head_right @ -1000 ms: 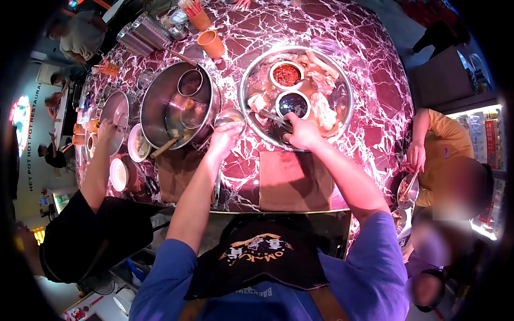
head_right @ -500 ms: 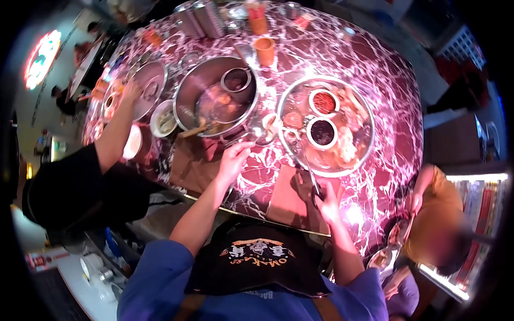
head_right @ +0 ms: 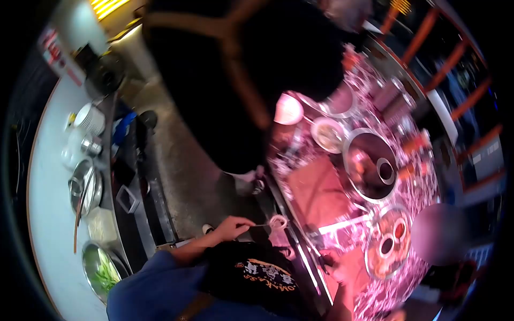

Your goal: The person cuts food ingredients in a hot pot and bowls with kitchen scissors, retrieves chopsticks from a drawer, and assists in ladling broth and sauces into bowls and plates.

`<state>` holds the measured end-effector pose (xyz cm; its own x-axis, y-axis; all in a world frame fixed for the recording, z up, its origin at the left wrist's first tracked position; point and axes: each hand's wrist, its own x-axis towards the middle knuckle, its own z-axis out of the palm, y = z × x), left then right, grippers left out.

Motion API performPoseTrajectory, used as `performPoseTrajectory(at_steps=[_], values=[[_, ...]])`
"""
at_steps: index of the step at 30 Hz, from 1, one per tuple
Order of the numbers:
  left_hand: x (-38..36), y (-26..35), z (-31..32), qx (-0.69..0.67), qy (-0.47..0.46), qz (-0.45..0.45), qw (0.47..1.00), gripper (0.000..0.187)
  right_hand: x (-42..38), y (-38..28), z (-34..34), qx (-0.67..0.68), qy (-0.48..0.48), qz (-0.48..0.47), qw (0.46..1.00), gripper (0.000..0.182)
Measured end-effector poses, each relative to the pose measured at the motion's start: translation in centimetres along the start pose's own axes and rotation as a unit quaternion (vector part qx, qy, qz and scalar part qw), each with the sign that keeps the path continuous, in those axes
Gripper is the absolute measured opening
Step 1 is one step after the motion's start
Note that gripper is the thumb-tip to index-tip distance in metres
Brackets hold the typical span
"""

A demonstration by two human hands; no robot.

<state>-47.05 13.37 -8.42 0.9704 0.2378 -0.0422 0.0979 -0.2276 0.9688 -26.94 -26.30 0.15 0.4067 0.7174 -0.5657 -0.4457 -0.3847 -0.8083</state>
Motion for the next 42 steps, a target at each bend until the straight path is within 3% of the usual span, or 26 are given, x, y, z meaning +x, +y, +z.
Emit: performPoseTrajectory(at_steps=[2,5,7,8,12,14,17,21,23,26,32,35,37,41,42], values=[[-4.6,-2.0,-7.5,-0.02,0.056,0.005,0.998,0.024,5.4,-1.9,6.3,-0.027,-0.056,0.022,0.998,0.048],[-12.2,-5.4,-16.5,-0.08,0.184,-0.141,0.969,0.023,15.1,-4.3,16.9,-0.013,-0.176,0.04,0.983,0.046],[-14.3,-6.9,-22.3,-0.025,0.321,-0.068,0.944,0.023,21.2,-6.6,24.0,-0.029,-0.214,0.052,0.975,0.046],[-14.9,-6.4,-25.3,-0.052,0.354,-0.123,0.925,0.023,24.5,-7.2,26.6,-0.012,-0.246,0.045,0.968,0.047],[-13.2,-9.1,-36.2,-0.087,0.438,-0.131,0.885,0.023,34.4,-11.1,37.1,-0.043,-0.242,-0.012,0.969,0.052],[-9.9,-10.3,-41.5,-0.031,0.509,-0.121,0.852,0.022,38.1,-13.8,41.9,-0.019,-0.223,-0.01,0.975,0.053],[-3.5,-10.2,-48.4,-0.016,0.526,-0.103,0.844,0.022,45.4,-14.6,45.7,0.01,-0.208,-0.035,0.978,0.052],[7.1,-12.5,-57.0,0.046,0.48,-0.101,0.87,0.022,54.1,-17.9,49.9,0.091,-0.152,-0.017,0.984,0.051],[12.6,-13.1,-60.0,0.086,0.465,-0.038,0.88,0.022,57.7,-19.7,50.9,0.096,-0.122,-0.017,0.988,0.05],[20.3,-13.3,-64.5,0.13,0.398,-0.05,0.907,0.022,61.7,-23.5,51.3,0.129,-0.067,-0.036,0.989,0.046],[36.4,-11.2,-68.1,0.226,0.27,-0.011,0.936,0.021,62.6,-30.3,48.8,0.157,0.116,-0.11,0.975,0.045],[45.0,-10.5,-68.7,0.276,0.188,0.003,0.943,0.021,65.6,-30.2,47.0,0.047,0.261,-0.191,0.945,0.048],[50.5,-10.7,-69.0,0.329,0.129,0.045,0.934,0.021,67.4,-30.8,45.5,-0.073,0.352,-0.169,0.918,0.047],[60.8,-10.6,-70.2,0.386,0.032,0.13,0.913,0.021,69.3,-40.5,43.6,-0.243,0.443,-0.1,0.857,0.047],[63.1,-11.0,-70.6,0.396,0.014,0.183,0.9,0.02,70.7,-41.8,42.7,-0.293,0.481,-0.138,0.815,0.047]])
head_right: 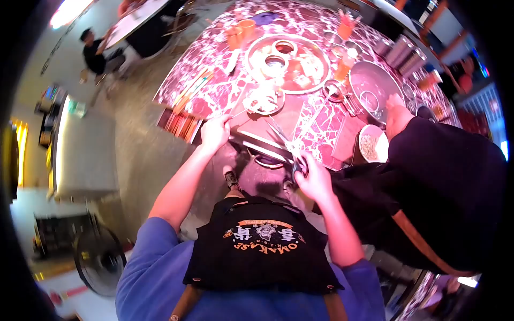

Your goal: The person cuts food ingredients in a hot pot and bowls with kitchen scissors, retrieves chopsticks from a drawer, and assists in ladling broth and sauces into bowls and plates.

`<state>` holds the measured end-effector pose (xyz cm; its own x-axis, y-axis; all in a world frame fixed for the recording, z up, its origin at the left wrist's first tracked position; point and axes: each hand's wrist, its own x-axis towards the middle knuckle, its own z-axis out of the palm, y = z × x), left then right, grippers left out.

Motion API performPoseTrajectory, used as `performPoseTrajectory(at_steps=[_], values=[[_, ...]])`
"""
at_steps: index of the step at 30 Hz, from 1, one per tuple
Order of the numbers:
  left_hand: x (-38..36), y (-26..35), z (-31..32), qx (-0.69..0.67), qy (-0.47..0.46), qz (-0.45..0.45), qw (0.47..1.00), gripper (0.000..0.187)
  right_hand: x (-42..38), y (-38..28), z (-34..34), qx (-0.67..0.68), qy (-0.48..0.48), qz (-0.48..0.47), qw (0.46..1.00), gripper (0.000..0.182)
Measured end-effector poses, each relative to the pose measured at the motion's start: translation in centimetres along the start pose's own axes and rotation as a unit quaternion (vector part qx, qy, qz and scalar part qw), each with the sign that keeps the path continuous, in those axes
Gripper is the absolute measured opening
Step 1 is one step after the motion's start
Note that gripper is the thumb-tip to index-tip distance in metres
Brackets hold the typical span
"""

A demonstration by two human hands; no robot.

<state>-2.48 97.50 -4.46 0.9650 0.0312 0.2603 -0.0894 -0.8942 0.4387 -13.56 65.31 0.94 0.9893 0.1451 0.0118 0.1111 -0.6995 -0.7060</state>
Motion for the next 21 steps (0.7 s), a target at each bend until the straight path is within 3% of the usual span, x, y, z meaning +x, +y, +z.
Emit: performPoseTrajectory(at_steps=[2,5,6,7,9,10,13,17,21], values=[[3.8,-1.8,0.5,0.007,-0.001,0.103,0.995,0.018,4.4,-2.8,0.1,-0.057,-0.025,0.058,0.996,0.049],[7.8,-3.6,1.1,-0.026,-0.049,0.155,0.986,0.017,9.6,-5.2,0.9,-0.07,-0.057,0.141,0.986,0.055],[9.1,-4.8,2.1,-0.062,-0.002,0.203,0.977,0.015,11.0,-6.5,0.9,-0.105,-0.075,0.168,0.977,0.058],[10.2,-6.1,3.1,-0.07,-0.015,0.21,0.975,0.015,12.1,-7.9,0.7,-0.13,-0.093,0.178,0.971,0.056],[12.0,-7.4,4.2,-0.097,0.108,0.325,0.934,0.016,13.8,-10.1,0.5,-0.185,-0.109,0.175,0.961,0.054],[12.8,-7.9,4.5,-0.096,0.054,0.311,0.944,0.017,14.6,-11.6,0.3,-0.216,-0.123,0.181,0.952,0.052],[14.2,-8.1,4.7,-0.123,0.028,0.268,0.955,0.017,16.4,-13.1,0.1,-0.285,-0.171,0.169,0.928,0.049],[15.7,-7.7,2.8,-0.087,-0.184,0.196,0.959,0.021,18.0,-13.8,0.2,-0.301,-0.194,0.193,0.913,0.048],[15.8,-8.0,3.4,-0.088,-0.226,0.192,0.951,0.022,18.7,-11.9,1.1,-0.288,-0.164,0.137,0.933,0.046]])
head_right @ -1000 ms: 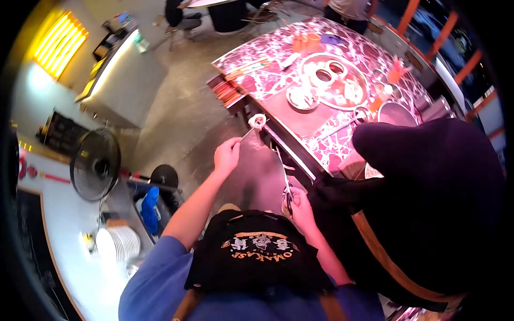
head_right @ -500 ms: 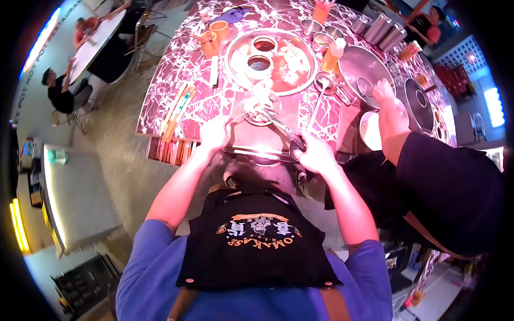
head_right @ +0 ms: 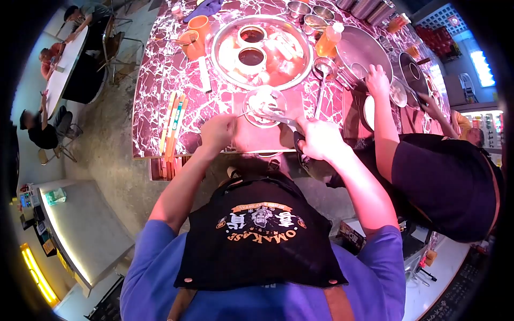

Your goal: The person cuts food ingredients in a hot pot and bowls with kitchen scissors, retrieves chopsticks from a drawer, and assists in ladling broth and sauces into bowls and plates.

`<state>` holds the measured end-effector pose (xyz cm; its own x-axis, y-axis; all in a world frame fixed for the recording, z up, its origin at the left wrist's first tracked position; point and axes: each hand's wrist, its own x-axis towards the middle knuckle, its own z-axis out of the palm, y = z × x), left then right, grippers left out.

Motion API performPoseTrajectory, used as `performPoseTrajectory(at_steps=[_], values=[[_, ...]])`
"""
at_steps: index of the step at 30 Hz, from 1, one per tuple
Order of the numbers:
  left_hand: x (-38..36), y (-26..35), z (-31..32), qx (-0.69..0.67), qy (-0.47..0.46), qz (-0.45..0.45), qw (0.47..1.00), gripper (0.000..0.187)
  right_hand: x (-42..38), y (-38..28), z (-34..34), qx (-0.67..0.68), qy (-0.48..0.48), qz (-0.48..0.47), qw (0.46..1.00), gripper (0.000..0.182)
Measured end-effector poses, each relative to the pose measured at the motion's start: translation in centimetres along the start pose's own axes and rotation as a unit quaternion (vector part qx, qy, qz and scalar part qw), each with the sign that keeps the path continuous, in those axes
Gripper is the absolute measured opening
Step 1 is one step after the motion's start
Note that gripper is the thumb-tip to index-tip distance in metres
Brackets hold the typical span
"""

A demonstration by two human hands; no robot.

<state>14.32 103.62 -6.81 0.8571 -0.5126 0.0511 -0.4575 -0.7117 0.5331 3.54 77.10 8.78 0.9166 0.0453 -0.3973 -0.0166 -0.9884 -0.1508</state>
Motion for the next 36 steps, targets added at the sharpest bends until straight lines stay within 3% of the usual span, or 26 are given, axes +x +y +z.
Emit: performPoseTrajectory(at_steps=[3,10,14,19,21,25,27,30,36], values=[[-0.2,0.9,0.4,-0.088,0.04,-0.012,0.995,0.023,0.6,0.1,0.2,-0.041,-0.006,-0.004,0.999,0.05],[-0.9,1.9,-1.9,-0.046,-0.012,-0.038,0.998,0.021,3.3,1.6,2.4,-0.052,0.067,-0.06,0.995,0.039],[-1.9,0.7,-4.9,-0.028,-0.029,-0.073,0.997,0.021,3.5,2.5,1.7,-0.057,0.048,-0.048,0.996,0.034],[0.8,-0.6,-5.7,-0.007,-0.105,-0.115,0.988,0.028,3.7,4.1,1.4,0.006,-0.009,-0.039,0.999,0.061],[1.4,-0.1,-6.5,-0.025,-0.138,-0.122,0.982,0.029,3.5,4.7,0.8,0.008,-0.022,-0.038,0.999,0.061],[2.4,0.0,-7.7,-0.011,-0.173,-0.118,0.978,0.025,3.2,5.7,1.4,0.041,-0.026,-0.035,0.998,0.059],[2.8,0.7,-8.1,0.04,-0.118,-0.071,0.99,0.025,3.1,5.8,1.9,0.049,-0.02,-0.035,0.998,0.059],[4.3,1.6,-8.7,0.084,-0.139,-0.026,0.986,0.024,3.2,5.8,2.3,0.059,-0.01,-0.036,0.998,0.057],[5.7,1.6,-7.8,0.081,-0.187,-0.045,0.978,0.025,2.7,4.2,1.8,0.044,-0.009,-0.018,0.999,0.053]])
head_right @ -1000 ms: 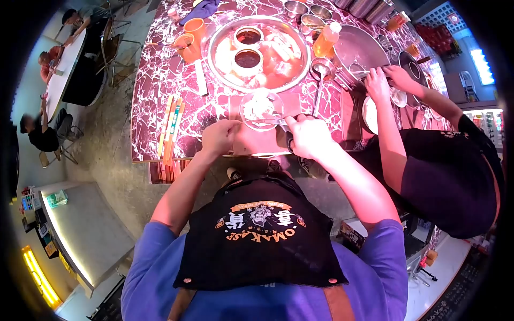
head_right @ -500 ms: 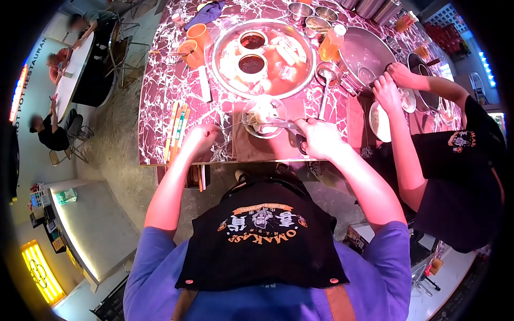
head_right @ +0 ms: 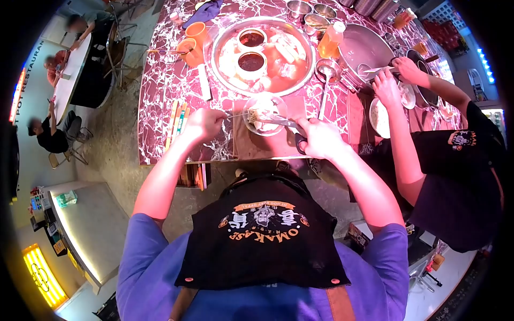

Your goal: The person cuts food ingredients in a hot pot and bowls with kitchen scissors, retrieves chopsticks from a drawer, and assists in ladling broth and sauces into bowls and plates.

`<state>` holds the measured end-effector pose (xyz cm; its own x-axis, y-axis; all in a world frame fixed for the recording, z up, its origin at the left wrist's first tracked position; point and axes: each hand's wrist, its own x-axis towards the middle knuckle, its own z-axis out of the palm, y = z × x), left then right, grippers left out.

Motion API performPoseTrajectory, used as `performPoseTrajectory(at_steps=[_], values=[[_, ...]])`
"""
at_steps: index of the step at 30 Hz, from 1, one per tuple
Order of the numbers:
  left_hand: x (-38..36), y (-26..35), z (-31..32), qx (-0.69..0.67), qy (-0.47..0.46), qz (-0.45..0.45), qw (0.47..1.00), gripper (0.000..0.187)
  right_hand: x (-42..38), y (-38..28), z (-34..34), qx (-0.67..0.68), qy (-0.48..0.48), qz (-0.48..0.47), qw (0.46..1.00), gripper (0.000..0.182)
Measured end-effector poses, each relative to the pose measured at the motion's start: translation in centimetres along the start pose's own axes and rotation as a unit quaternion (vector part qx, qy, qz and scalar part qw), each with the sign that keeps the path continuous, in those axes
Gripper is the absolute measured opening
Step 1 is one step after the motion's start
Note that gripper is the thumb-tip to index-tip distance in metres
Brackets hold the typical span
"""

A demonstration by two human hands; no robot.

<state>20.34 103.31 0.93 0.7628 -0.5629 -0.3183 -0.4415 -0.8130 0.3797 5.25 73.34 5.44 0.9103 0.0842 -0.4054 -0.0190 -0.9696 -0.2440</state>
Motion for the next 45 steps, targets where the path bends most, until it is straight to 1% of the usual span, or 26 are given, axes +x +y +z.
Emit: performPoseTrajectory(at_steps=[1,3,7,10,13,17,19,21,22,24,26,28,29,30,32,33,34,36,37,38,40,41,45], values=[[0.0,0.3,0.1,-0.001,0.001,0.0,1.0,0.025,0.2,-0.3,0.2,0.0,0.009,-0.002,1.0,0.053],[-0.2,0.7,0.1,-0.065,-0.009,-0.006,0.998,0.026,0.4,-0.3,0.5,-0.003,0.019,-0.003,1.0,0.053],[-0.6,-0.2,-0.1,-0.064,0.015,-0.018,0.998,0.026,0.1,0.7,0.8,0.018,-0.002,-0.003,1.0,0.055],[-0.6,-0.7,-0.4,-0.036,0.012,-0.004,0.999,0.026,-0.5,0.8,0.8,0.036,0.001,-0.009,0.999,0.055],[0.0,-1.2,1.2,0.002,0.058,0.069,0.996,0.025,-0.6,0.6,1.1,0.039,0.001,-0.003,0.999,0.056],[-0.1,-0.6,1.6,0.022,0.044,0.068,0.996,0.025,-0.7,0.9,1.9,0.04,0.009,-0.001,0.999,0.057],[-0.9,0.0,1.6,-0.056,0.059,0.039,0.996,0.023,-1.0,1.1,2.3,0.046,0.02,-0.001,0.999,0.059],[-1.6,0.9,1.1,-0.06,0.065,0.043,0.995,0.023,-0.9,0.8,2.4,0.049,0.023,-0.004,0.999,0.062],[-1.9,1.0,0.9,-0.067,0.07,0.05,0.994,0.022,-0.9,0.2,1.9,0.053,0.006,0.02,0.998,0.062],[-1.7,0.5,1.8,-0.05,0.074,0.057,0.994,0.021,-0.7,0.5,2.6,0.039,0.016,0.015,0.999,0.06],[-1.8,0.4,3.1,-0.039,0.07,0.034,0.996,0.023,-0.6,0.3,2.8,0.039,0.026,-0.002,0.999,0.06],[-1.5,0.5,5.6,-0.08,0.101,0.041,0.991,0.025,-0.7,0.0,2.8,0.042,0.036,-0.03,0.998,0.059],[-1.7,1.1,5.9,-0.077,0.102,0.028,0.991,0.025,-1.0,-1.0,2.0,0.033,0.033,-0.037,0.998,0.059],[-1.8,1.5,6.4,-0.083,0.099,0.038,0.991,0.025,-1.0,-1.7,1.5,0.01,0.025,-0.03,0.999,0.059],[-2.0,1.9,7.3,-0.161,0.133,-0.02,0.978,0.024,-0.9,-1.5,1.0,0.013,0.029,-0.02,0.999,0.064],[-2.1,1.7,8.1,-0.183,0.168,-0.02,0.969,0.024,-1.0,-1.7,0.1,-0.013,0.02,-0.008,1.0,0.065],[-2.1,1.5,8.8,-0.188,0.164,-0.014,0.968,0.024,-1.2,-1.5,-0.6,-0.015,0.019,0.0,1.0,0.065],[-2.4,1.3,9.3,-0.243,0.193,-0.024,0.95,0.025,-1.4,-1.1,-1.5,-0.074,0.006,-0.017,0.997,0.064],[-2.6,1.2,9.6,-0.254,0.199,-0.022,0.946,0.025,-1.4,-0.6,-1.6,-0.093,0.018,-0.036,0.995,0.064],[-2.5,1.1,10.0,-0.259,0.199,-0.023,0.945,0.025,-1.3,-0.6,-1.9,-0.097,0.015,-0.036,0.995,0.064],[-2.2,0.7,10.8,-0.276,0.206,-0.012,0.939,0.025,-1.1,-0.6,-2.6,-0.124,0.027,-0.067,0.99,0.054],[-1.9,0.5,10.9,-0.271,0.192,-0.019,0.943,0.025,-0.5,-0.5,-2.5,-0.127,0.025,-0.076,0.989,0.051],[-1.4,0.0,11.7,-0.3,0.184,0.007,0.936,0.026,1.8,-0.9,-2.1,-0.113,-0.011,-0.066,0.991,0.05]])
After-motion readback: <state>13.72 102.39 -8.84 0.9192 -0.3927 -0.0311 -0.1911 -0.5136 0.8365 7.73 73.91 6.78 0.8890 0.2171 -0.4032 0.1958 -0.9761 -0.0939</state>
